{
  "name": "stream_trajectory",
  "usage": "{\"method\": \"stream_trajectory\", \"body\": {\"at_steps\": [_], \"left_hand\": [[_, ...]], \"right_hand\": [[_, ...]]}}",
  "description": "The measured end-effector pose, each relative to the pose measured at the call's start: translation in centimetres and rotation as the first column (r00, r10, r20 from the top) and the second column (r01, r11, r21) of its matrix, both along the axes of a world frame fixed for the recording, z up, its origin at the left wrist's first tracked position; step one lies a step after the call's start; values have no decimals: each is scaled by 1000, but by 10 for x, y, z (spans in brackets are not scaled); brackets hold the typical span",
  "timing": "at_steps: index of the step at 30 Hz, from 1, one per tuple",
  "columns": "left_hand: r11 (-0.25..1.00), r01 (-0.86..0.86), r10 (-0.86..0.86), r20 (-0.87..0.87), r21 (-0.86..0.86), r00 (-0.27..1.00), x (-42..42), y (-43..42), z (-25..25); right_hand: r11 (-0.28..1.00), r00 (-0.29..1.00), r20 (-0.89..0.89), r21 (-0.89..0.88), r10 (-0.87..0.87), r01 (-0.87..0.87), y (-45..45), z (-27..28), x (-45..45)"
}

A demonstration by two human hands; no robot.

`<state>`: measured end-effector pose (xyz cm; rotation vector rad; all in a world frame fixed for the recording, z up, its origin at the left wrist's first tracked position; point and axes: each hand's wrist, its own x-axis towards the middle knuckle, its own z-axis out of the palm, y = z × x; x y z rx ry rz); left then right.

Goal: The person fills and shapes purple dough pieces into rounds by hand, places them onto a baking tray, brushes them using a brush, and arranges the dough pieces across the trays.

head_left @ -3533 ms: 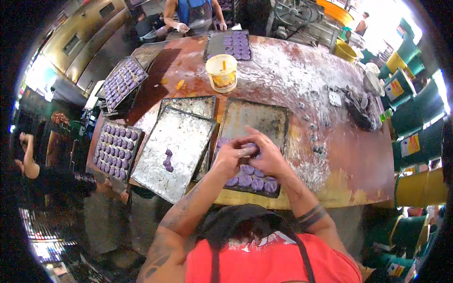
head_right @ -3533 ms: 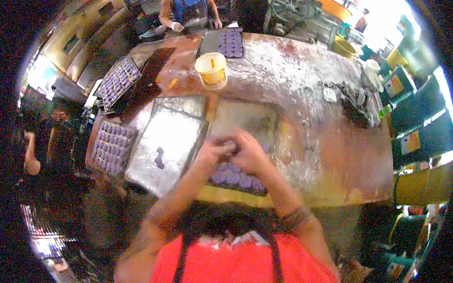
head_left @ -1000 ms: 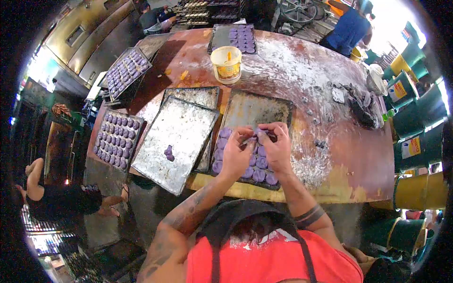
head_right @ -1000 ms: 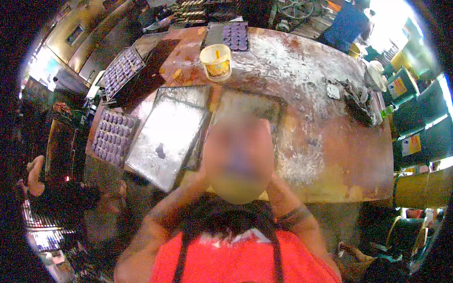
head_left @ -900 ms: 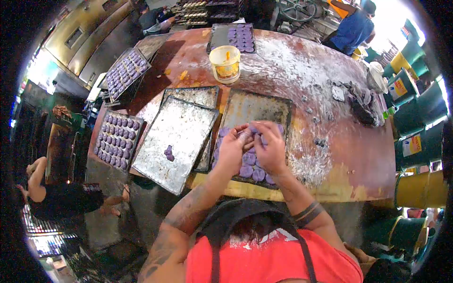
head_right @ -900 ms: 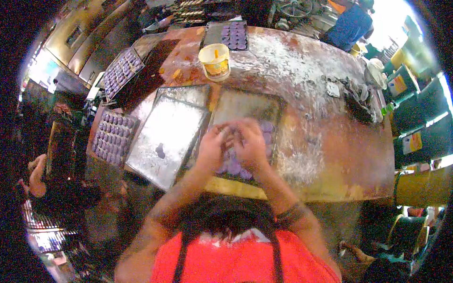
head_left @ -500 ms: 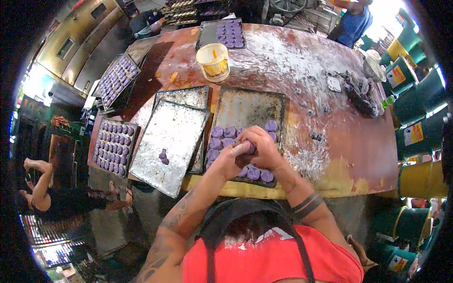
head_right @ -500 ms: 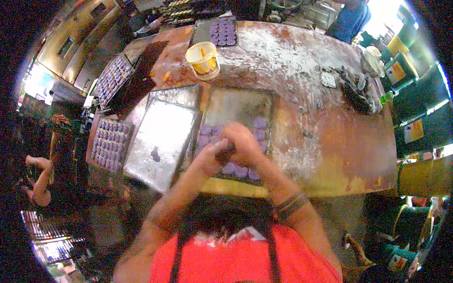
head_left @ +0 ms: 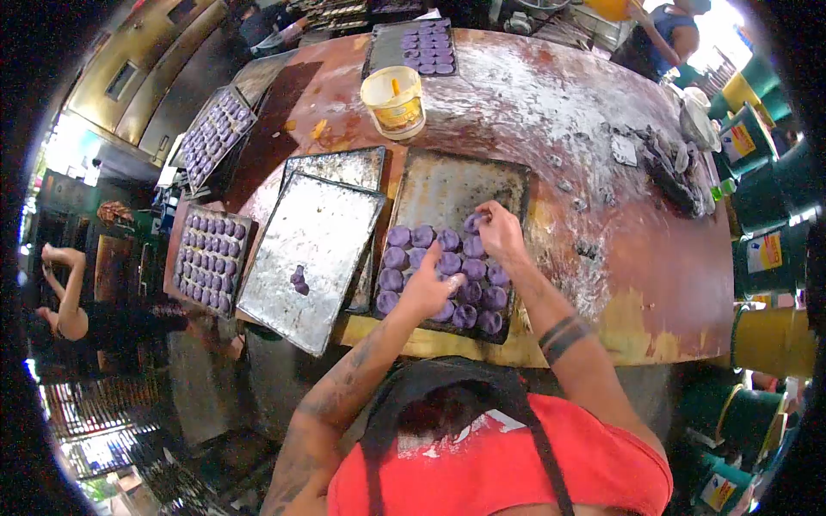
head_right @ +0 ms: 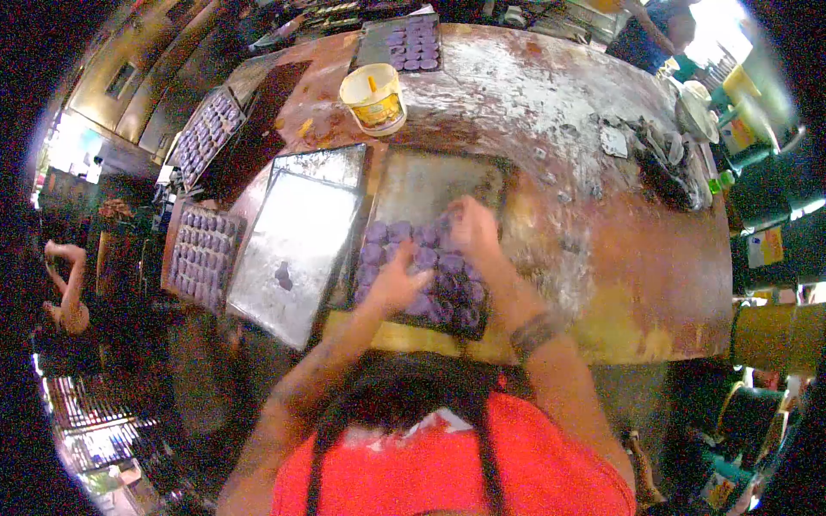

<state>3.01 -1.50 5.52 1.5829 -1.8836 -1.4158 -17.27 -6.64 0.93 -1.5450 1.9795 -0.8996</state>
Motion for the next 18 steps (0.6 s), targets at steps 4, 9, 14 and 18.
{"method": "stream_trajectory", "body": {"at_steps": [4,9,14,18], "left_hand": [[987,-144,156,-211,72,965,46,8,-17],[897,-266,375,-288,354,881,82,18,-8],[970,-128,169,-192,205,967,107,14,-7],[963,-234,260,231,-136,938,189,-4,-46]], "right_hand": [[990,872,-470,25,135,-140,-7,-13,-5],[947,736,-640,-38,222,-319,25,-42,21],[999,966,-257,-33,5,-14,12,23,-60],[980,635,-753,-196,-170,31,90,-27,-171]]}}
